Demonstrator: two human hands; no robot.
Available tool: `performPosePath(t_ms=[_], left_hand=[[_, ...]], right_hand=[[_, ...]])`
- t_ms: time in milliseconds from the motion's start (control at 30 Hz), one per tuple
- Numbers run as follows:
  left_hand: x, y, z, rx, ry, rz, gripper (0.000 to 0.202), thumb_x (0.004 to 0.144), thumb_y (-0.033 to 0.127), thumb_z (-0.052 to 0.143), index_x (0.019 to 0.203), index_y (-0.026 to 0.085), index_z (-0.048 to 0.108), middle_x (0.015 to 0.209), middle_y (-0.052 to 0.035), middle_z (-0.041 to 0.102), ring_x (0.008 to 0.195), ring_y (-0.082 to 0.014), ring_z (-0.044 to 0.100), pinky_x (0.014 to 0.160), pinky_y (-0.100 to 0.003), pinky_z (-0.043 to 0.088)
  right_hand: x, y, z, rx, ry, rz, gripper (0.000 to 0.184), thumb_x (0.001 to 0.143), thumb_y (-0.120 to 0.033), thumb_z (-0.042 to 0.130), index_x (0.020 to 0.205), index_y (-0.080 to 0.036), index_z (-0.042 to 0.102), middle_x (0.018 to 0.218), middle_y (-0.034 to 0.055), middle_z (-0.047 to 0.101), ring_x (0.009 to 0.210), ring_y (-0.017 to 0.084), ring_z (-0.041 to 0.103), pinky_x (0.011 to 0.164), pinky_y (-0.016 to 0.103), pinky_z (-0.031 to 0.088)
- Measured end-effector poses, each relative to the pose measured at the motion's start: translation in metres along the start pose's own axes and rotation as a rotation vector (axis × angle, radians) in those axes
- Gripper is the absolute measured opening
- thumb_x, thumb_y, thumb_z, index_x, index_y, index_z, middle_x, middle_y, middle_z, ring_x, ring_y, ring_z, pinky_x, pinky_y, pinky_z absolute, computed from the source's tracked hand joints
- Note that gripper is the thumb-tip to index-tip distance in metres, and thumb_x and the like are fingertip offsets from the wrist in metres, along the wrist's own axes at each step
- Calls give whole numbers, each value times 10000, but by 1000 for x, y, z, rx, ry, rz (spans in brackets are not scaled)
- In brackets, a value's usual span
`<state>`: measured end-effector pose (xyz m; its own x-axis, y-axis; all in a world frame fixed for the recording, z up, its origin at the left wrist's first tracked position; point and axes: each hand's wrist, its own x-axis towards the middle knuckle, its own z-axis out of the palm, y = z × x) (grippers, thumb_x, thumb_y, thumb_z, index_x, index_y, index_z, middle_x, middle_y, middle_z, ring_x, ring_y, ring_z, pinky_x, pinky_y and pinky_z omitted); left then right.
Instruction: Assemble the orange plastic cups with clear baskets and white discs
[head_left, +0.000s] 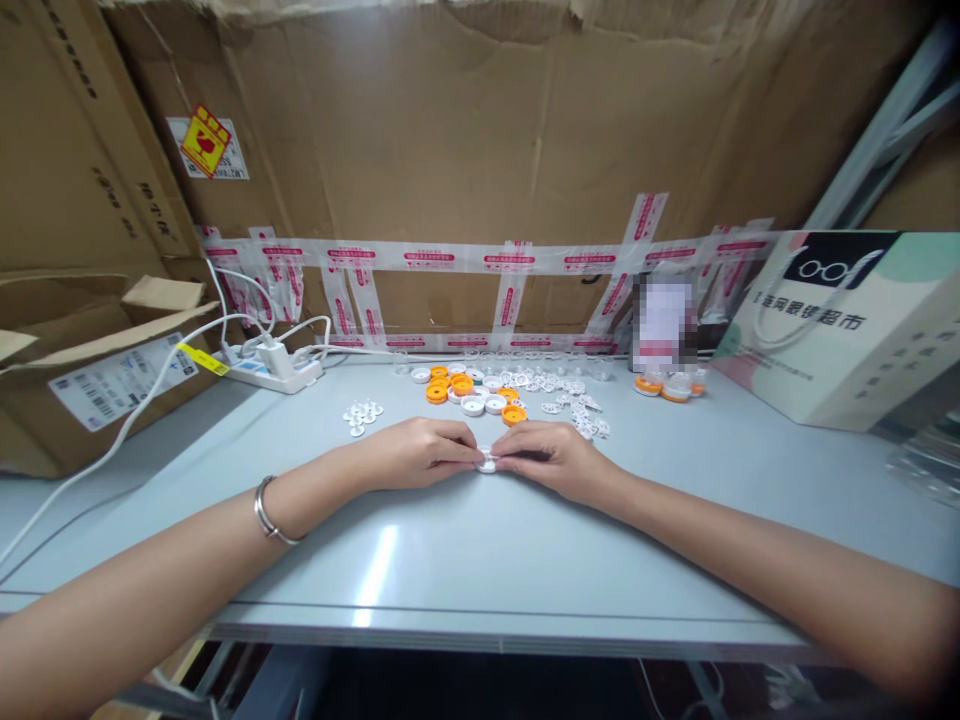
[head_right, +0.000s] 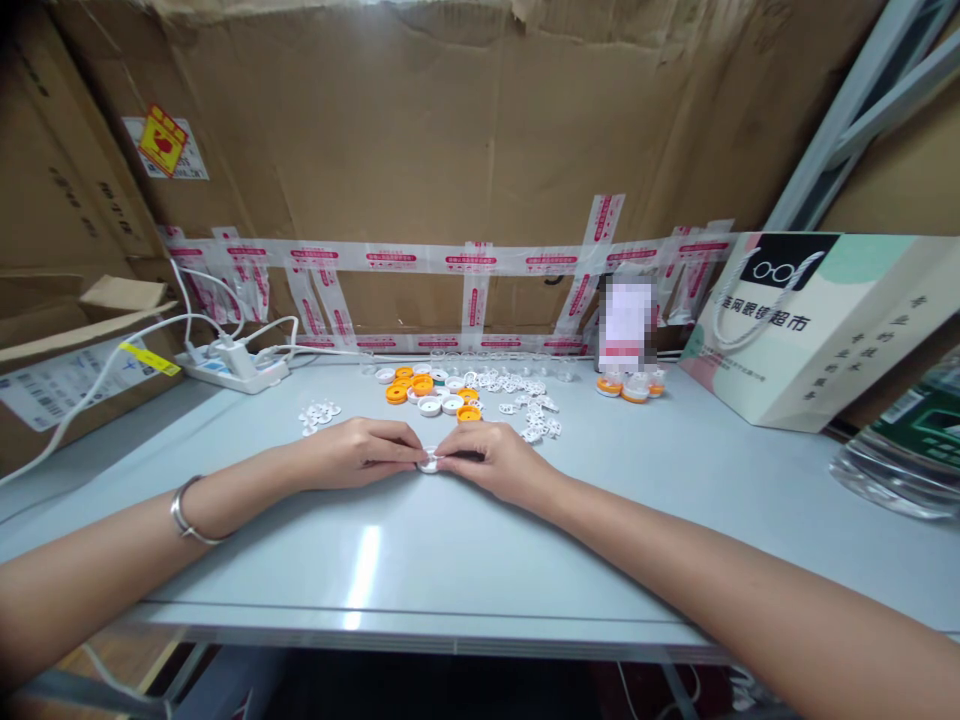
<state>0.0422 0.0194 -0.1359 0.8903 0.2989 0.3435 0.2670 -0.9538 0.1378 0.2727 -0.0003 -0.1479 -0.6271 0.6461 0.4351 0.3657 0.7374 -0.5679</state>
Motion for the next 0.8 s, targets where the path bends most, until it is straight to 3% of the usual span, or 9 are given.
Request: performPosePath(t_ms=[267,800], left_hand=[[1,2,-1,22,-33,-2,280,898,214,411,1048,163,642,1013,-88,639,857,-147,622,769,-237,493],[1,1,-1,12,-27,6,280,896,197,409,1056,167,636,1017,-92,635,865,-146,620,776,-238,494]], right_hand=[[-3,-2,2,-117,-25,-56,191,856,-263,530,949,-228,693,907,63,652,837,159,602,758,298,497],[-2,1,3,-94,0,-76,192,855,-280,532,955,-239,691,892,49,676,821,153,620,744,289,506]])
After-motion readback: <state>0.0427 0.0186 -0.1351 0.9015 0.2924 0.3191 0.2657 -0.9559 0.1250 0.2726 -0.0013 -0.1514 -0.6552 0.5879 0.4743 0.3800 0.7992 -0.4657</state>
